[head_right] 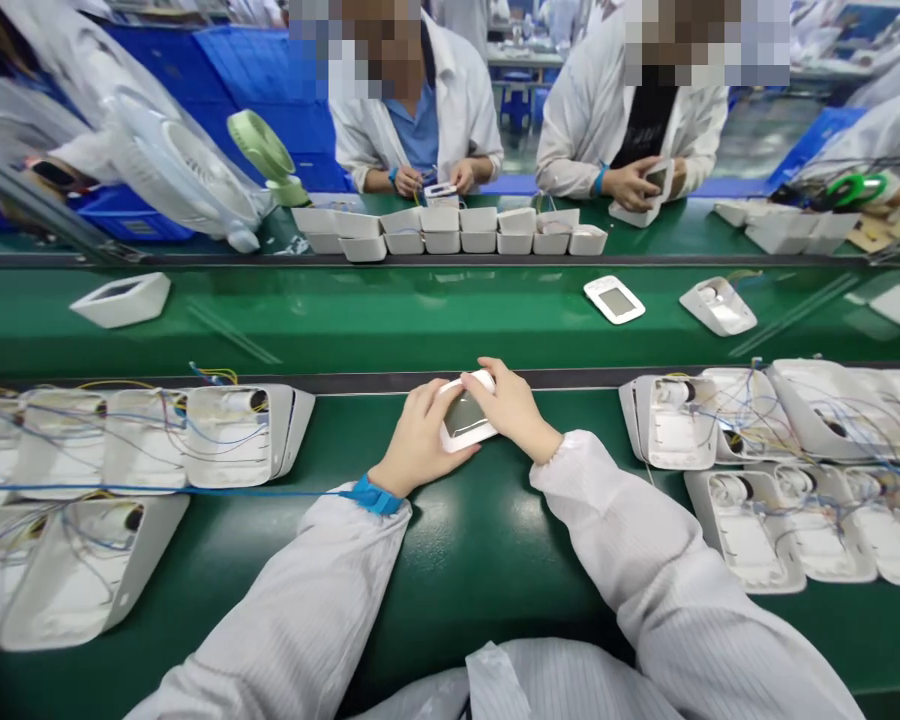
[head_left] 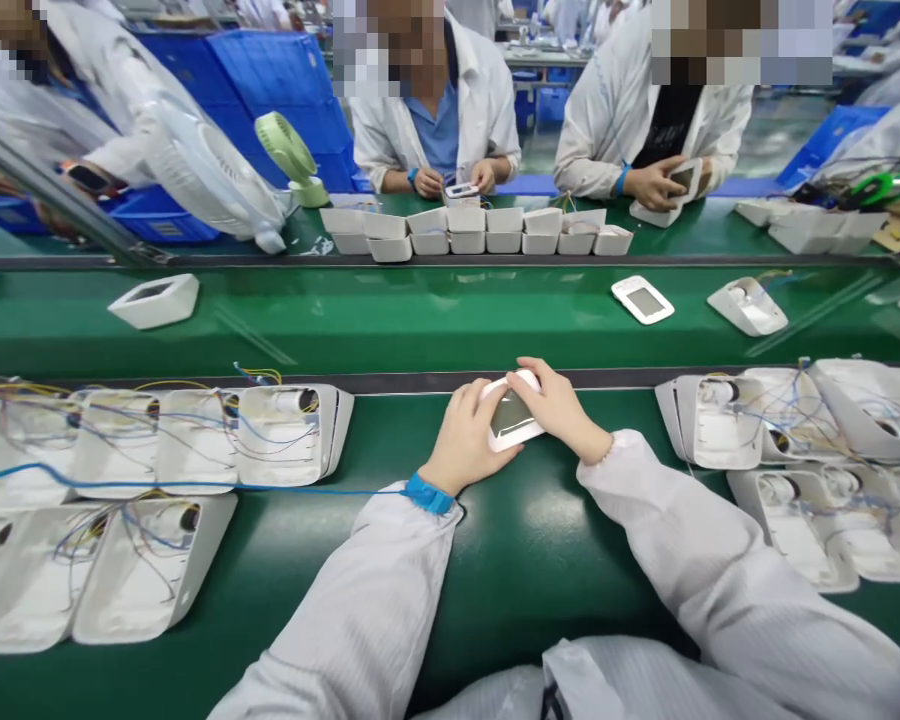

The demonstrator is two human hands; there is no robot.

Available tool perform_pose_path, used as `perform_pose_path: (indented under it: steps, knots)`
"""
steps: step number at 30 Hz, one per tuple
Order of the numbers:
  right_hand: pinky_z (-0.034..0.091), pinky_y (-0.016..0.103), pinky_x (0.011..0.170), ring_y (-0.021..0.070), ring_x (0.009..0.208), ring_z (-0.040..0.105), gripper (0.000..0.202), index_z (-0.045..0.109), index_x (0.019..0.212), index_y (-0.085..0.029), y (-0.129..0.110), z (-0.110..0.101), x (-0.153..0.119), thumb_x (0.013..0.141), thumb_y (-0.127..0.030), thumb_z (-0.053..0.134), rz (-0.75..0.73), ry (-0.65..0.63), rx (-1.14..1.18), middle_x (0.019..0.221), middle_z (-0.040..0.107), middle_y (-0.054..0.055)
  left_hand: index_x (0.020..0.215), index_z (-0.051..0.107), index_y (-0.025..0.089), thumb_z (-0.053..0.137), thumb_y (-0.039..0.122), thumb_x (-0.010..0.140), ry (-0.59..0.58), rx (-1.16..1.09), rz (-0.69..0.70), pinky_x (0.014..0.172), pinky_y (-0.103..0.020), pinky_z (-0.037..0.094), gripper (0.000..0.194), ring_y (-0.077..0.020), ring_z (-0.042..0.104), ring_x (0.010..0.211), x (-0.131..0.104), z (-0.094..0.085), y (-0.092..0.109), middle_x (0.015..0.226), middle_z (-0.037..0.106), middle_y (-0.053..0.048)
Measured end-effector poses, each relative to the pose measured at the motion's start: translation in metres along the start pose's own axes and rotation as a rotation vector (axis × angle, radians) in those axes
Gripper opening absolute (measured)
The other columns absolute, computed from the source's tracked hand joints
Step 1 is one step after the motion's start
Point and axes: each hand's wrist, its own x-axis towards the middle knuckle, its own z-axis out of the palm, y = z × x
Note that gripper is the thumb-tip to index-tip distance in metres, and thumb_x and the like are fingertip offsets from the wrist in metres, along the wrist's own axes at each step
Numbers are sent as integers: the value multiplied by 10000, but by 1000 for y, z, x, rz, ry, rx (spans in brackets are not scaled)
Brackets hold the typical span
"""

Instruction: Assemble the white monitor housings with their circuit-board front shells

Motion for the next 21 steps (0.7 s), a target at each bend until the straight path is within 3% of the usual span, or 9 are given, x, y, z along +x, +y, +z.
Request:
perform_pose_path:
  steps: [3, 6, 9, 12, 14, 21]
  knots:
    - [477, 381, 925, 236, 1029, 650, 439, 638, 1160, -190, 4, 3, 0, 900, -527, 529, 24, -2, 92, 1140, 695, 94, 1401, 415, 163, 760, 461, 691, 0, -27, 4, 1077, -533, 360, 844, -367, 453, 1233, 1, -4, 0, 1330, 490, -185]
    - [488, 395, 908, 237, 982, 653, 385, 676, 1045, -202, 10, 5, -1, 887, -530, 550, -82, 65, 140, 1065, 710, 79, 1347, 479, 176, 710, 505, 749, 60, -190, -49, 1070, -490, 394, 720, -322, 513, 1210, 2, -9, -2, 1297, 560, -153]
    - [480, 404, 935, 237, 1028, 630, 338, 660, 1076, -211, 15, 8, -4, 898, -480, 560, -311, 119, 160, 1101, 681, 83, 1272, 549, 181, 557, 458, 889, 190, -422, -299, 944, -379, 499, 473, -231, 641, 1030, 1, -11, -7, 1124, 678, -97]
    - [488, 404, 929, 231, 1037, 620, 301, 651, 1088, -225, 19, 11, -4, 932, -447, 520, -447, 146, 191, 1101, 664, 83, 1098, 662, 169, 536, 449, 905, 190, -482, -455, 833, -318, 528, 363, -204, 682, 901, 2, -11, -11, 1005, 727, -71]
    - [493, 405, 922, 230, 1031, 622, 297, 652, 1085, -229, 21, 11, -3, 947, -440, 496, -469, 152, 212, 1094, 665, 82, 1011, 695, 166, 550, 439, 897, 176, -462, -437, 823, -307, 524, 330, -203, 685, 896, 2, -10, -11, 994, 737, -65]
    - [486, 406, 955, 227, 1081, 615, 313, 642, 1141, -225, 24, 11, -2, 959, -423, 482, -455, 135, 251, 1156, 659, 89, 1001, 713, 190, 568, 409, 892, 198, -392, -426, 791, -287, 518, 284, -186, 692, 860, 2, -9, -9, 972, 747, -41]
